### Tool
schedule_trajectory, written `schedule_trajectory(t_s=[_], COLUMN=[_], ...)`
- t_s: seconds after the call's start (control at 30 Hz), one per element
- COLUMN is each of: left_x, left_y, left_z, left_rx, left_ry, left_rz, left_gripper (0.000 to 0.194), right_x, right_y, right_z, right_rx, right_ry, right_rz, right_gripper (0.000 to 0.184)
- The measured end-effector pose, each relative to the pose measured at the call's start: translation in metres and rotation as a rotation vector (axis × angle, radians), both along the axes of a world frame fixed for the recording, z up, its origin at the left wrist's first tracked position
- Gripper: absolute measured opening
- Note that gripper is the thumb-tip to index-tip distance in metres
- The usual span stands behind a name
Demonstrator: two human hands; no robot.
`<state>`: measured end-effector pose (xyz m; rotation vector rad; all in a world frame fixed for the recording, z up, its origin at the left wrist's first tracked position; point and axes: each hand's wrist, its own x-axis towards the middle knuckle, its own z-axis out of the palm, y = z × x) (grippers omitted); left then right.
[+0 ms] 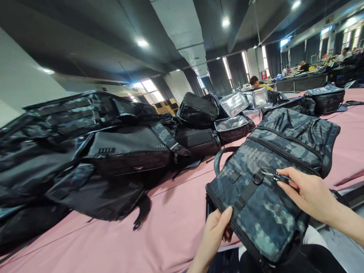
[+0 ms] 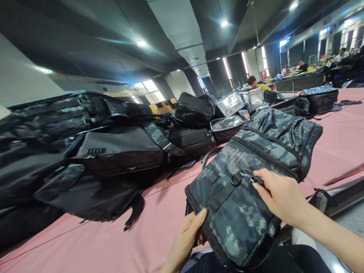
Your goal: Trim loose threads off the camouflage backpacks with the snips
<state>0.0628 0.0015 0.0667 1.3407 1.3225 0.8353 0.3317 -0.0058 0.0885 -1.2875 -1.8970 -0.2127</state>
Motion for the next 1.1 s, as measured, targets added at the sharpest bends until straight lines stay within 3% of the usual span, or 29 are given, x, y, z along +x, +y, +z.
schedule_trajectory(t_s=[0.5,0.7,0.87,0.93,1.1], left_x=[-0.001,0.003,0.003,0.003,0.009], left_y=[-0.004,-0.007,-0.007,-0.007,-0.013], left_z=[0.004,0.004,-0.001,-0.002,0.003], left_rx=[0.001,0.012,0.006,0.000,0.004], left_ry=[0.059,0.103,0.148,0.171,0.194], left_rz=[-0.086,-0.094,-0.116,-0.123,-0.132], left_gripper=[0.064,0.064,0.067,0.067,0.067], right_x=[0.002,-0.007,-0.005,-0.004,-0.004], right_y=[-0.003,-0.004,-0.006,-0.008,-0.009], right_z=[0.014,0.009,0.013,0.014,0.010], right_rx=[-0.502,-0.326,-0.640,-0.575,-0.143], right_ry=[0.632,0.616,0.979,0.891,0.229], right_rz=[0.201,0.151,0.270,0.253,-0.064], right_gripper=[0.036,0.032,0.045,0.042,0.025])
